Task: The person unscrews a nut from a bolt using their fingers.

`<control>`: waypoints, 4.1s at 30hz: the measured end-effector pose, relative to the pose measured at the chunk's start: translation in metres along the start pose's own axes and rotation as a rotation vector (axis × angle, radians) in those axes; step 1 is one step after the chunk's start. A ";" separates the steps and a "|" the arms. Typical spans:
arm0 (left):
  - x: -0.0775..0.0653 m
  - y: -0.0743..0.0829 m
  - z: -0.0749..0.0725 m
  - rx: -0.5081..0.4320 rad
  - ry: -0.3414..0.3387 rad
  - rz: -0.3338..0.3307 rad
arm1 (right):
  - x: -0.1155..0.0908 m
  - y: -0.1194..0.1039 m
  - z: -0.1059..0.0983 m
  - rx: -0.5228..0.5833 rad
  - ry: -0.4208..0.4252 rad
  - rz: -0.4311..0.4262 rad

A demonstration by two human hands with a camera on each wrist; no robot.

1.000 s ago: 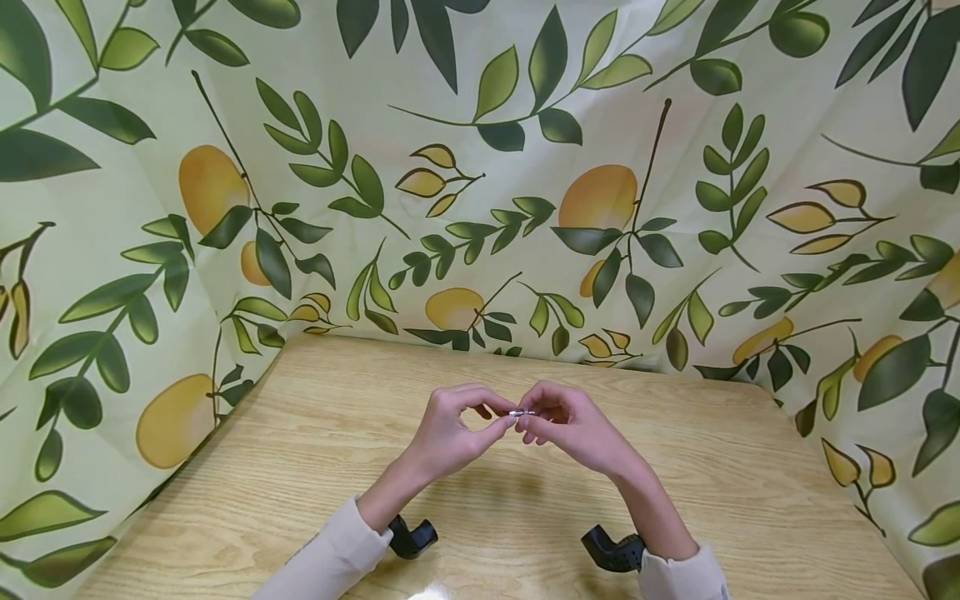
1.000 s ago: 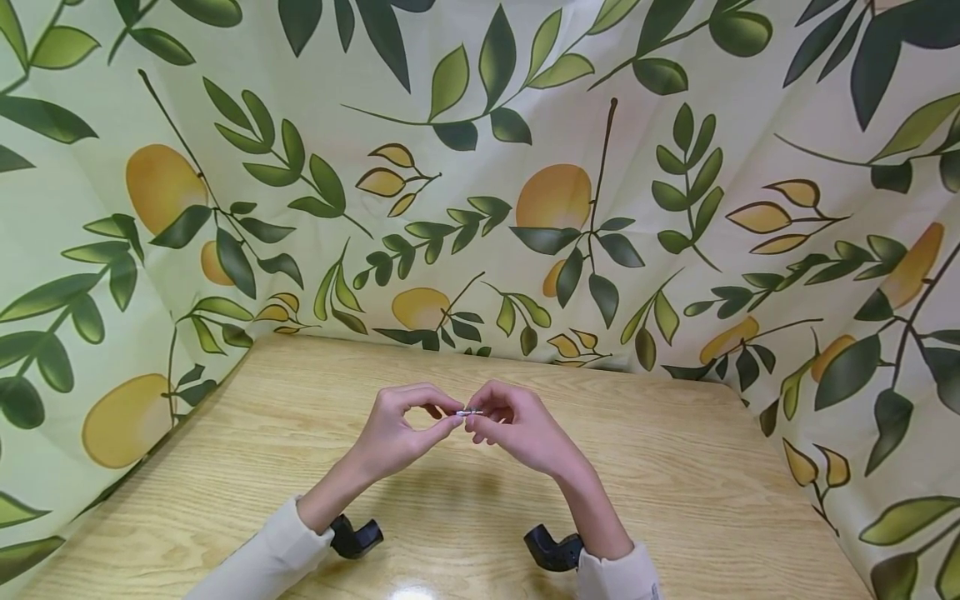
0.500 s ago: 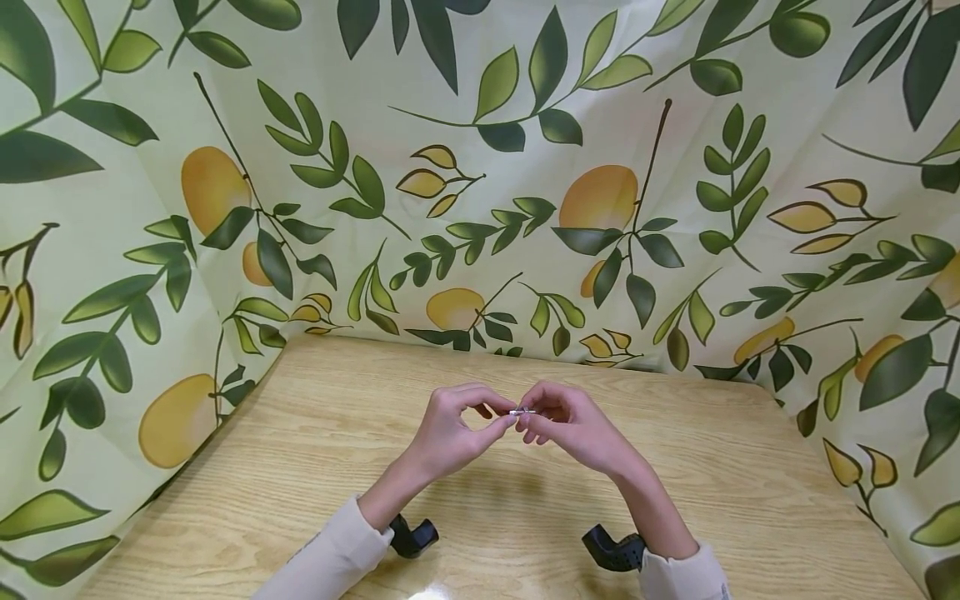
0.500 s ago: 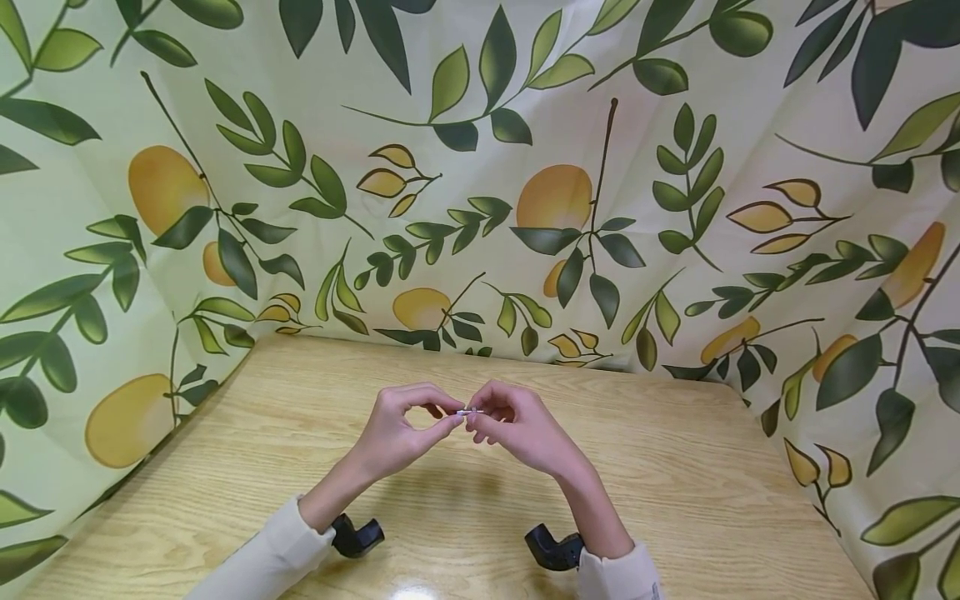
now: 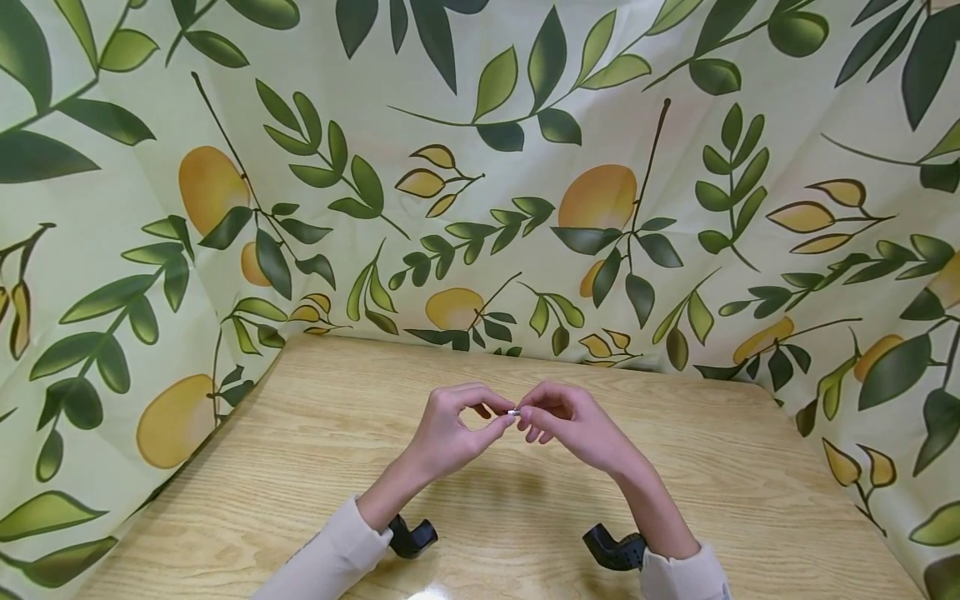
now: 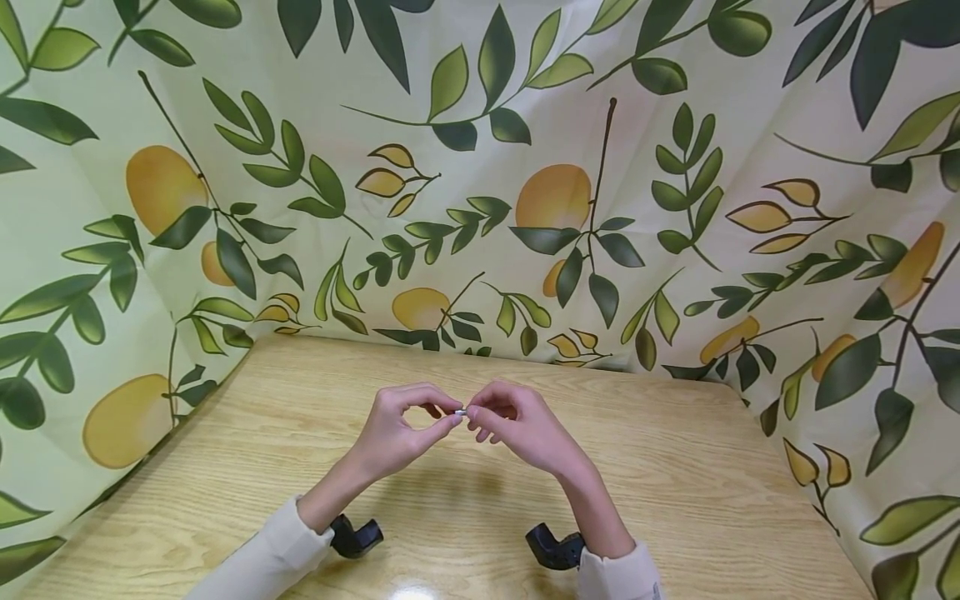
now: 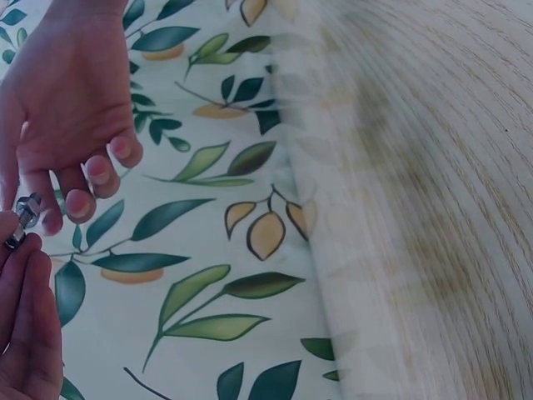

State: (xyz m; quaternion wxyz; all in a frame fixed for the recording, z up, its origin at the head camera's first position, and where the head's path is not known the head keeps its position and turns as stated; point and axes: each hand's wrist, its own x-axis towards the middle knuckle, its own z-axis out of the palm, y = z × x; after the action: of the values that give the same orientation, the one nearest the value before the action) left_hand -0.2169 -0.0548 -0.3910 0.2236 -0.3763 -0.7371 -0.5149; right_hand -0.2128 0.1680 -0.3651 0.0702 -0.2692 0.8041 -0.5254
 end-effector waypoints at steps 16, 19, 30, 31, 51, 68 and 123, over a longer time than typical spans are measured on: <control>0.000 0.000 0.000 -0.008 -0.012 -0.014 | -0.001 -0.001 0.001 0.028 0.027 -0.010; 0.000 0.000 0.000 -0.010 -0.011 -0.012 | -0.001 -0.002 0.002 0.039 0.033 -0.018; -0.001 -0.001 0.000 -0.011 0.002 -0.003 | 0.000 0.001 0.000 0.022 -0.011 -0.004; -0.001 -0.001 0.000 -0.010 0.004 -0.003 | 0.000 0.002 0.000 0.022 -0.020 -0.009; 0.000 0.000 0.000 -0.003 0.001 -0.005 | 0.000 0.002 0.001 -0.002 0.011 -0.017; 0.001 0.000 0.003 -0.011 -0.007 -0.013 | 0.000 -0.001 0.000 0.015 -0.008 -0.032; -0.001 -0.001 0.004 -0.012 0.001 -0.011 | -0.001 0.000 -0.001 -0.023 -0.018 -0.002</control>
State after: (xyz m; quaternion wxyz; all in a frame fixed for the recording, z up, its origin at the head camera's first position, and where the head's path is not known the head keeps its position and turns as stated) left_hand -0.2166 -0.0517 -0.3937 0.2189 -0.3734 -0.7359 -0.5207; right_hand -0.2126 0.1697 -0.3647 0.0738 -0.2754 0.8093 -0.5136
